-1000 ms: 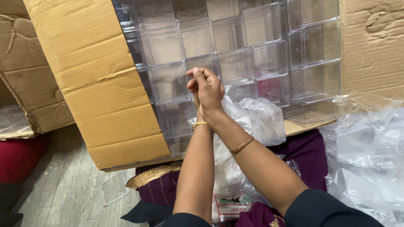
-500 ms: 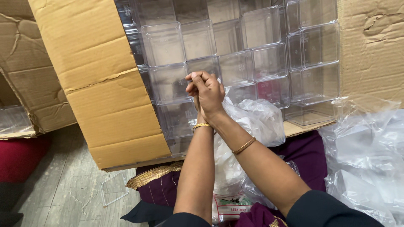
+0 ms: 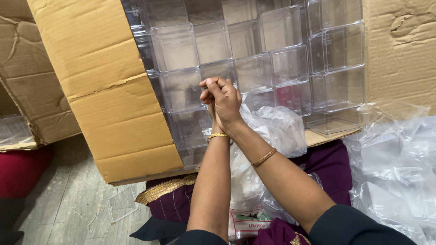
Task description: The person places clear plastic containers into a large white plastic bag and then arranges them into a cardboard box. The person handles the containers one at a time, placing them into the bag and then into the box.
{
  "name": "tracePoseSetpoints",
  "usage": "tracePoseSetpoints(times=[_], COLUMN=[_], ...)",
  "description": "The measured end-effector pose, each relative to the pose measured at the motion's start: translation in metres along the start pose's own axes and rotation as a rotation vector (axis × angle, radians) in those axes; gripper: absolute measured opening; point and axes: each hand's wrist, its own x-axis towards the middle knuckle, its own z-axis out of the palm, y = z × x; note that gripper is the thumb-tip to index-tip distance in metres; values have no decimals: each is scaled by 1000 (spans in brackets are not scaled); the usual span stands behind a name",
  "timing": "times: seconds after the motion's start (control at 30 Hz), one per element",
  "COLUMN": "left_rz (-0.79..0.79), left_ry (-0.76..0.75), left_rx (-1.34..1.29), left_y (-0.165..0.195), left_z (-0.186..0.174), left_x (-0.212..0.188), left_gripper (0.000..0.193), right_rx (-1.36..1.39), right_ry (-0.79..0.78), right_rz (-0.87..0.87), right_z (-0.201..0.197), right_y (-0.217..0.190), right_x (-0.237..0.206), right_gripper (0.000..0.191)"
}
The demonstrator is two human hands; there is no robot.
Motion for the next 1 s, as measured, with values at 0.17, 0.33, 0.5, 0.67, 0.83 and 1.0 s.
tracePoseSetpoints(times=[0.17,0.33,0.5,0.67,0.83,1.0], left_rz=[25,67,-6,83,72,131], left_ry=[6,36,-2,-21,45,74], left_rx=[-99,-123,-418,-85,-107,162], left_y=[-1,1,-1,-3,-2,0], left_z=[3,6,2,1,2,6], left_x=[-1,0,1,0,2,-2], left_gripper=[13,18,28,21,17,9], right_rx=[18,30,36,29,29,60], right_ry=[-13,-21,-35,-28,-30,-30], right_rz=[-1,-22,-18,-11,-2,-12], right_z=[-1,-1,0,-2,-4,-6], right_y=[2,3,3,5,8,16], right_x=[-1,0,-1,-3,-3,-6], right_gripper=[27,27,27,28,28,28])
